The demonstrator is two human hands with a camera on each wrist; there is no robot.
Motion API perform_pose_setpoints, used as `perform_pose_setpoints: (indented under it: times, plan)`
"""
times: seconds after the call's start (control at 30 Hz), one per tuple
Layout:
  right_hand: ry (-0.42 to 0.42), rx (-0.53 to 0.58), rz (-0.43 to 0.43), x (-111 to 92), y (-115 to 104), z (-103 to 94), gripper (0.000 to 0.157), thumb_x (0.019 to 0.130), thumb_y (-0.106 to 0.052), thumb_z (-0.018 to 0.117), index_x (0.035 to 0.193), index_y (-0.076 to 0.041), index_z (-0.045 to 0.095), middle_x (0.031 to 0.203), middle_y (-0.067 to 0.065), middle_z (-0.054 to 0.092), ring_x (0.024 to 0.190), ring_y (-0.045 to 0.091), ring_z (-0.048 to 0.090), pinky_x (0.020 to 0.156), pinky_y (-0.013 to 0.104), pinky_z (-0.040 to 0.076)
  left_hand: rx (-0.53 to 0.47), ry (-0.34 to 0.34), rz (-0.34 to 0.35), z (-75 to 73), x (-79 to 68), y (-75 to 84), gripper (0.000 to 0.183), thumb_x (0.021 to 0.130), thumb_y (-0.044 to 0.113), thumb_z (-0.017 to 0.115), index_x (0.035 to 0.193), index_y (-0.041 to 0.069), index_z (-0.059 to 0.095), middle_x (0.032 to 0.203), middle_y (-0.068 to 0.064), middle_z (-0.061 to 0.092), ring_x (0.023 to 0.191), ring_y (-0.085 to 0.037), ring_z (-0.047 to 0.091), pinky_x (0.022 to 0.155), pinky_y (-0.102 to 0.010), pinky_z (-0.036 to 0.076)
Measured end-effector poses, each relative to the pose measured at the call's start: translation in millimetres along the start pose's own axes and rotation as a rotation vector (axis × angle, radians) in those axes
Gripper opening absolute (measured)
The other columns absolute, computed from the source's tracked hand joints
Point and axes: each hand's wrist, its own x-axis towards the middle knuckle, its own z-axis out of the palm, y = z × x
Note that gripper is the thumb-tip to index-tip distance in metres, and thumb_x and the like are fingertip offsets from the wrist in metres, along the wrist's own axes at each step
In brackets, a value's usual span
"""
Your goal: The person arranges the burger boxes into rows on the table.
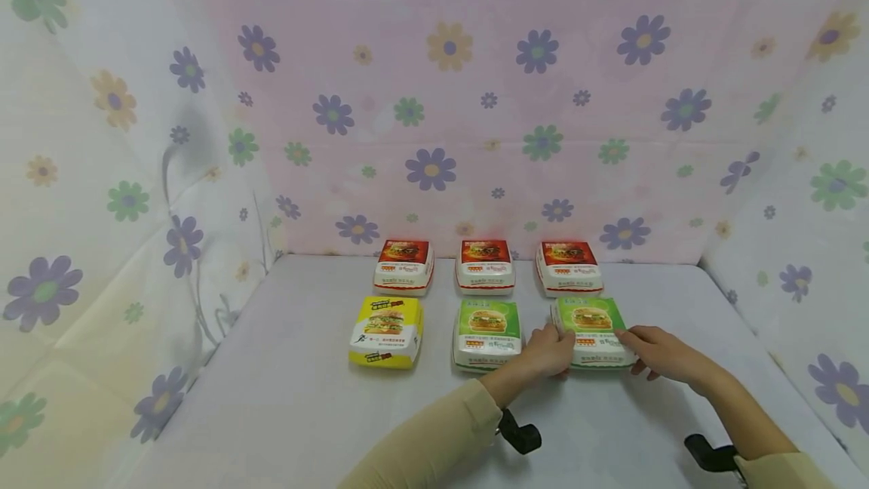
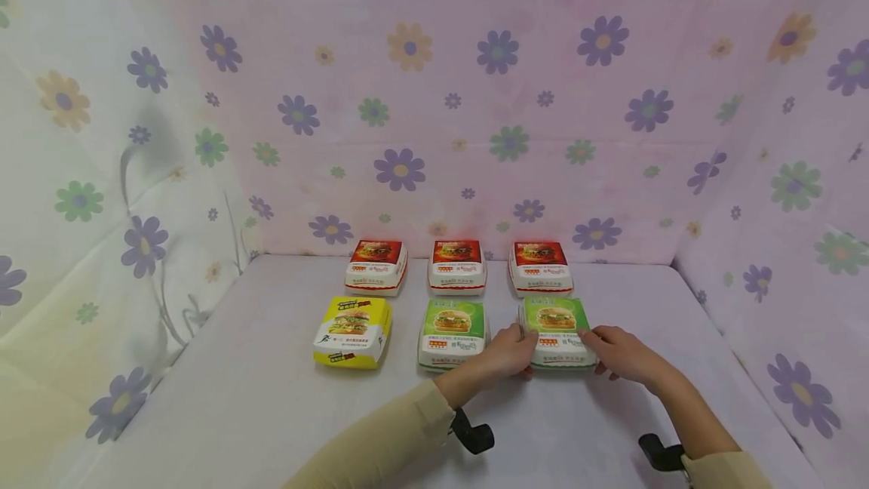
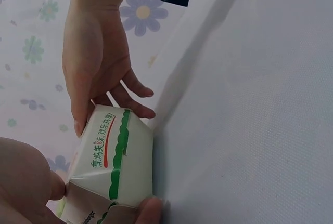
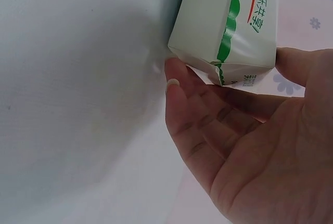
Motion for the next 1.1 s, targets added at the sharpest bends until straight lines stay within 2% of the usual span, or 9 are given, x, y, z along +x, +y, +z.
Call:
perform_pose_setpoints:
  times: [0.13,0.23,0.33,0.47,0.63,0.77,0.93,1.0,1.1]
  plan:
    - [-0.005,0.003,0.021,0,2,-0.6,0.06,0.112,-0.037,0.039,0.133,0.017,0.05,0.103,0.012,0.066,0.086,0.024,0.064,0.069,0.039,0.055,0.01,-0.011,-0.017,1.8,2.4,-0.4,0.037,0.108,0.037,0.049,0.116,0.001,0.055,0.094,-0.013,0.053,0.064,-0.023,0.056,0.063,-0.033,0.046]
    - [-0.01,-0.005,0.035,-1,4,-2.8,0.063,0.112,-0.039,0.036,0.133,0.018,0.05,0.104,0.013,0.066,0.087,0.023,0.064,0.069,0.04,0.055,0.114,0.001,-0.021,1.1,1.2,0.8,0.054,0.107,0.041,0.048,0.136,-0.004,0.048,0.12,-0.02,0.054,0.095,-0.028,0.062,0.085,-0.04,0.051]
    - [-0.01,-0.036,0.043,-6,6,-11.0,0.065,0.112,-0.042,0.032,0.132,0.017,0.052,0.107,0.016,0.065,0.089,0.023,0.065,0.069,0.04,0.055,0.231,0.015,-0.003,0.3,-5.1,6.4,0.073,0.106,0.048,0.048,0.153,-0.006,0.033,0.148,-0.026,0.038,0.129,-0.033,0.05,0.107,-0.048,0.044]
    - [0.009,-0.096,0.035,-16,6,-29.6,0.065,0.112,-0.044,0.03,0.126,0.015,0.055,0.112,0.02,0.064,0.092,0.025,0.065,0.069,0.039,0.054,0.301,0.004,0.062,-7.2,-25.2,21.4,0.085,0.103,0.056,0.049,0.16,-0.001,0.021,0.161,-0.024,0.025,0.142,-0.033,0.042,0.111,-0.049,0.042]
    - [0.115,-0.188,-0.066,-27,6,-42.6,0.058,0.112,-0.04,0.037,0.127,0.011,0.058,0.114,0.02,0.067,0.093,0.025,0.067,0.069,0.036,0.053,0.287,-0.088,0.242,-39.1,-64.6,31.3,0.082,0.104,0.057,0.049,0.162,0.006,0.021,0.157,-0.013,0.03,0.133,-0.017,0.047,0.105,-0.042,0.048]
    - [0.319,-0.259,-0.214,-32,6,-48.5,0.044,0.111,-0.028,0.045,0.131,0.009,0.058,0.113,0.022,0.07,0.092,0.027,0.069,0.067,0.036,0.054,0.19,-0.102,0.5,-79.4,-92.8,27.7,0.063,0.107,0.042,0.051,0.159,0.012,0.031,0.147,-0.006,0.045,0.116,-0.006,0.056,0.095,-0.028,0.052]
    - [0.482,-0.279,-0.299,-32,5,-60.1,0.035,0.109,-0.022,0.05,0.13,0.003,0.06,0.116,0.025,0.069,0.091,0.001,0.064,0.067,0.031,0.053,0.141,0.1,0.758,-140.8,-116.2,22.0,0.044,0.106,0.021,0.057,0.149,0.02,0.047,0.137,0.002,0.057,0.111,-0.009,0.061,0.098,-0.031,0.052]
    - [0.502,-0.289,-0.306,-33,5,-61.8,0.034,0.109,-0.022,0.052,0.131,0.002,0.061,0.115,0.025,0.07,0.094,0.006,0.066,0.067,0.03,0.052,0.161,0.232,0.804,-165.0,-120.1,15.6,0.04,0.105,0.016,0.059,0.144,0.019,0.051,0.133,0.003,0.059,0.11,-0.011,0.061,0.098,-0.035,0.053]
    - [0.501,-0.294,-0.309,-34,8,-63.5,0.034,0.109,-0.021,0.051,0.131,0.004,0.059,0.116,0.028,0.068,0.102,0.036,0.068,0.07,0.045,0.058,0.221,0.434,0.854,-197.9,-122.3,0.3,0.036,0.102,0.01,0.061,0.138,0.013,0.056,0.126,0.0,0.06,0.106,-0.014,0.062,0.095,-0.04,0.055]
